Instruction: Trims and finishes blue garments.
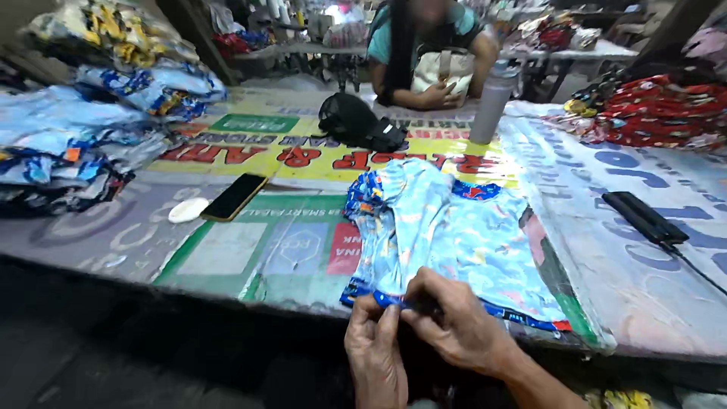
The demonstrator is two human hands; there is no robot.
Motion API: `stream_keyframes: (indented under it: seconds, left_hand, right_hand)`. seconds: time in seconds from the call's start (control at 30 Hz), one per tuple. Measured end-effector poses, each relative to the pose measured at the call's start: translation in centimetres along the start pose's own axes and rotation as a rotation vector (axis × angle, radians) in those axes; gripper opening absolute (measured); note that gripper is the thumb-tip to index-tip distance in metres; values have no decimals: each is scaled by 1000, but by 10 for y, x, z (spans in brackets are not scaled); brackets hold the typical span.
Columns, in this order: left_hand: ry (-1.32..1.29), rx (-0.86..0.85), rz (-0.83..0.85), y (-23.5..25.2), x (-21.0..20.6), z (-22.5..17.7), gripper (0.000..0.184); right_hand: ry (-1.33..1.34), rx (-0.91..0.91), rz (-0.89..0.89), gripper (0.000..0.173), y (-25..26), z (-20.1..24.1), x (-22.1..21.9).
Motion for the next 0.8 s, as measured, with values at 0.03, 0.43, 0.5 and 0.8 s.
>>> stream_keyframes:
  seconds: [0.03,0.43,0.5,0.8]
  left_hand:
    - [-21,8,-12,0,-1,-2,11]
    - [-164,70,-43,0,-5,-5,31]
    - [-170,73,-47,0,-6,-6,32]
    - [-156,69,-35,-1,-8,-6,32]
  right_hand:
    - [-58,-25,1,27,-3,2,5]
    - [-120,4,-39,25,-13,6,25]
    - [-124,16,-58,25,-13,6,23]
    - [-53,47,-112,20,-8,4,21]
Point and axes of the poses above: each hand's wrist, its own y-axis towards the middle knuckle, its own x-axis out of the back of the hand, z = x × y, the point moved 10 cm from there along y, towards the middle knuckle, and after that the axes turned 1 degree about -z, right-handed, at the moved point
